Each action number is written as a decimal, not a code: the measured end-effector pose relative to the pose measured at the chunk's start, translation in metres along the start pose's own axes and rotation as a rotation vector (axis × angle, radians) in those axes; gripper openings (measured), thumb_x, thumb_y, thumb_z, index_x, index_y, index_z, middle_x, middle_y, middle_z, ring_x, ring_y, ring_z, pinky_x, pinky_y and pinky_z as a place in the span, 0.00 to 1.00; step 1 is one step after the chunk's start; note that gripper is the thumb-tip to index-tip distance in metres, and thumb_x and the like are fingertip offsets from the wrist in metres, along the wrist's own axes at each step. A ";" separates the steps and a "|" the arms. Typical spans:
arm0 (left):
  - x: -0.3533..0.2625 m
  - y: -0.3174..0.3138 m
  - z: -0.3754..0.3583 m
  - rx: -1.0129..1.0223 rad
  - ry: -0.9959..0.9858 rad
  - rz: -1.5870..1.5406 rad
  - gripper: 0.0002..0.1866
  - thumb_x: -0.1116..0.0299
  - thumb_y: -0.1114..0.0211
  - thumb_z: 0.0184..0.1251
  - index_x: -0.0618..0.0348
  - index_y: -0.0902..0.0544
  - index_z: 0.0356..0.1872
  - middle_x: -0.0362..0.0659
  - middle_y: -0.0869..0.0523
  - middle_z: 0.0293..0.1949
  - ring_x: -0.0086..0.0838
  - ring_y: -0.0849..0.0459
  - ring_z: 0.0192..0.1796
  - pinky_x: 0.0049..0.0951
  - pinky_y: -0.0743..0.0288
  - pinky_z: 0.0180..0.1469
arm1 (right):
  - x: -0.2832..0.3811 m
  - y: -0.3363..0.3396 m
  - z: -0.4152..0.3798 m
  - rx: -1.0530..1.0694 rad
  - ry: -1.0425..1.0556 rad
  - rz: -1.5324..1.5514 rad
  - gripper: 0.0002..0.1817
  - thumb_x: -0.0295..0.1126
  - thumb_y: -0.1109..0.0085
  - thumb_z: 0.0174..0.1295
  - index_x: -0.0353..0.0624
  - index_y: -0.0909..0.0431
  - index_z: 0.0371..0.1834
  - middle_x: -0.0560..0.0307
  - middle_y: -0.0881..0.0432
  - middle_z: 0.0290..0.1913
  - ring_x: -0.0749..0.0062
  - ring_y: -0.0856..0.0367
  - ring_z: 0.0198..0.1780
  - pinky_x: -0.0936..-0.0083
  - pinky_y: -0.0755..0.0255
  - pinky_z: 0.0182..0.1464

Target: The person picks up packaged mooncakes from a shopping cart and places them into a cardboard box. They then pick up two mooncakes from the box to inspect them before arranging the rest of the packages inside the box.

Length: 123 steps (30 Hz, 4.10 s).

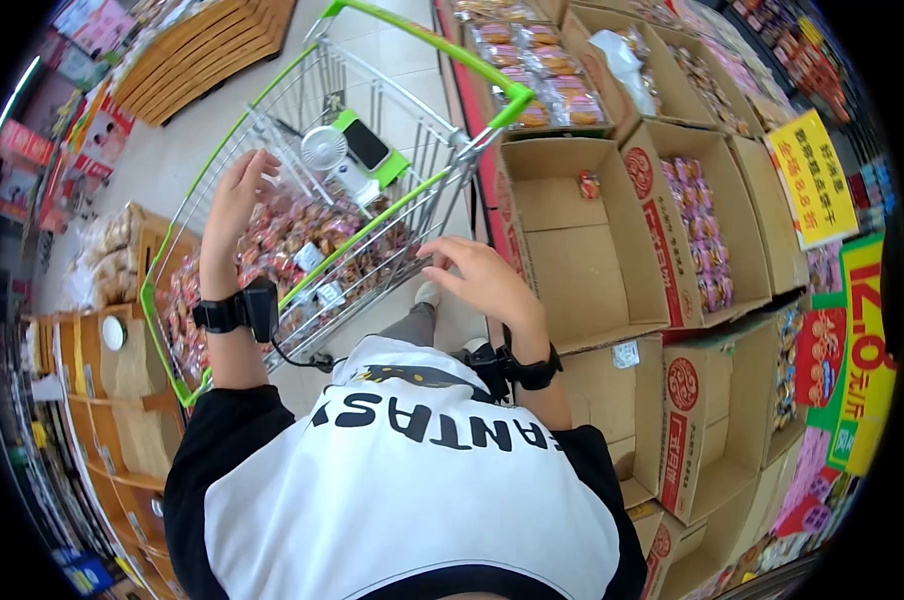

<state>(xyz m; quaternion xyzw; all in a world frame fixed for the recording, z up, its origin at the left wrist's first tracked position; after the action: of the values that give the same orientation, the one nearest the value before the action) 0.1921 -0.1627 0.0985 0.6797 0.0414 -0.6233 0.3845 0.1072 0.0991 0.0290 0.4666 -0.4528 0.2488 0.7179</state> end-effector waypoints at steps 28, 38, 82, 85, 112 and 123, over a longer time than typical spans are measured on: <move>0.258 0.075 0.028 -0.019 0.508 0.089 0.17 0.55 0.52 0.64 0.60 0.26 0.35 0.39 0.23 0.27 0.22 0.23 0.24 0.25 0.26 0.24 | 0.016 -0.103 0.117 0.297 -0.007 -0.124 0.11 0.30 0.46 0.53 0.39 0.28 0.39 0.53 0.25 0.27 0.62 0.26 0.31 0.70 0.32 0.35; 0.384 0.086 0.055 -0.045 0.410 0.313 0.16 0.63 0.45 0.54 0.65 0.25 0.40 0.44 0.21 0.30 0.32 0.21 0.34 0.33 0.27 0.36 | 0.006 -0.159 0.147 0.400 -0.003 -0.112 0.11 0.32 0.46 0.53 0.40 0.27 0.38 0.53 0.24 0.27 0.60 0.25 0.33 0.67 0.32 0.37; 0.495 0.021 0.150 -0.157 0.309 0.755 0.20 0.69 0.38 0.47 0.47 0.24 0.46 0.54 0.44 0.59 0.59 0.37 0.53 0.44 0.30 0.47 | -0.056 -0.225 0.207 0.416 -0.258 -0.157 0.10 0.30 0.50 0.54 0.39 0.28 0.38 0.50 0.25 0.30 0.57 0.25 0.36 0.65 0.32 0.39; 0.523 0.031 0.155 -0.059 0.338 0.741 0.15 0.67 0.42 0.51 0.50 0.22 0.42 0.56 0.41 0.57 0.53 0.28 0.46 0.42 0.29 0.47 | -0.058 -0.224 0.203 0.403 -0.264 -0.156 0.10 0.31 0.50 0.54 0.40 0.28 0.38 0.50 0.25 0.30 0.57 0.25 0.37 0.65 0.32 0.40; 0.241 0.089 0.037 0.166 0.180 0.000 0.18 0.67 0.39 0.56 0.66 0.24 0.46 0.44 0.28 0.53 0.22 0.24 0.33 0.21 0.29 0.36 | -0.003 -0.202 0.203 0.120 -0.019 -0.018 0.22 0.26 0.46 0.52 0.39 0.37 0.52 0.46 0.33 0.48 0.54 0.30 0.48 0.67 0.35 0.50; 0.153 0.059 -0.016 0.539 -0.038 -0.372 0.17 0.69 0.38 0.52 0.62 0.22 0.45 0.47 0.29 0.55 0.33 0.31 0.57 0.32 0.38 0.58 | 0.002 -0.195 0.195 0.196 -0.134 0.191 0.21 0.27 0.37 0.48 0.38 0.36 0.42 0.51 0.26 0.45 0.69 0.25 0.45 0.78 0.30 0.45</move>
<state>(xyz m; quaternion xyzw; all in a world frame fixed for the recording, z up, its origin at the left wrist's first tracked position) 0.2706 -0.2599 -0.0094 0.7262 -0.0089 -0.6837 0.0710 0.1787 -0.1611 -0.0261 0.5046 -0.5155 0.3272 0.6104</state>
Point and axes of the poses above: each hand's wrist, its own z-axis towards the middle knuckle, its own y-axis out of the back of the hand, x = y × z, the point moved 8 cm from there along z, towards the middle knuckle
